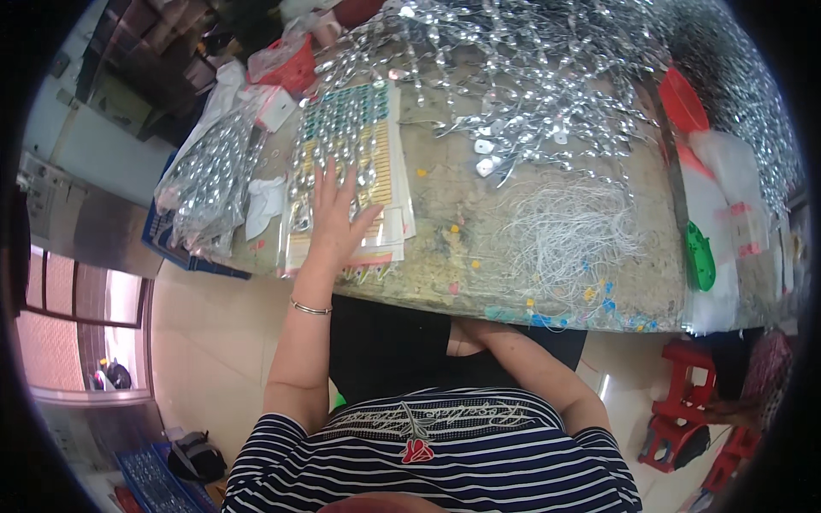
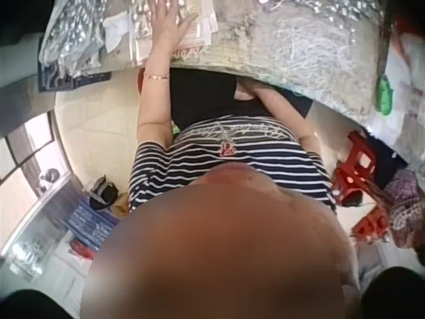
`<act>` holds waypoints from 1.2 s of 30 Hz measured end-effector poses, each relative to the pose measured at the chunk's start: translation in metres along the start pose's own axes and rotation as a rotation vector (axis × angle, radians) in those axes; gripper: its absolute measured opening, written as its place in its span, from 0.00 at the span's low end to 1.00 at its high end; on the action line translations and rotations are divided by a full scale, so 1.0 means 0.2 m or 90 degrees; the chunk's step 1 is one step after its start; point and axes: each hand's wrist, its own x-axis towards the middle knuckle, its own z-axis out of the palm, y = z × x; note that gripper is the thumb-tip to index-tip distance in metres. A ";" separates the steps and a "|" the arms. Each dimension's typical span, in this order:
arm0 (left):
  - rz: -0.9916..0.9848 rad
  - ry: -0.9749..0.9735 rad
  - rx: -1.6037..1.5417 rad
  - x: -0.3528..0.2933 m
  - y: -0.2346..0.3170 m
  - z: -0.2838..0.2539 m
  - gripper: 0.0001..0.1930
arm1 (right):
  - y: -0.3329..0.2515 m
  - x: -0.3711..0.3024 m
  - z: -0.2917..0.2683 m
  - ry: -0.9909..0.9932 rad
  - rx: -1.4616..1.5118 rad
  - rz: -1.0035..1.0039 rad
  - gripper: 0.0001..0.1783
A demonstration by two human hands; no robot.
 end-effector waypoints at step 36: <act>-0.043 0.121 -0.151 -0.25 0.22 -0.10 0.13 | -0.10 -0.24 -0.20 -0.240 0.011 0.035 0.17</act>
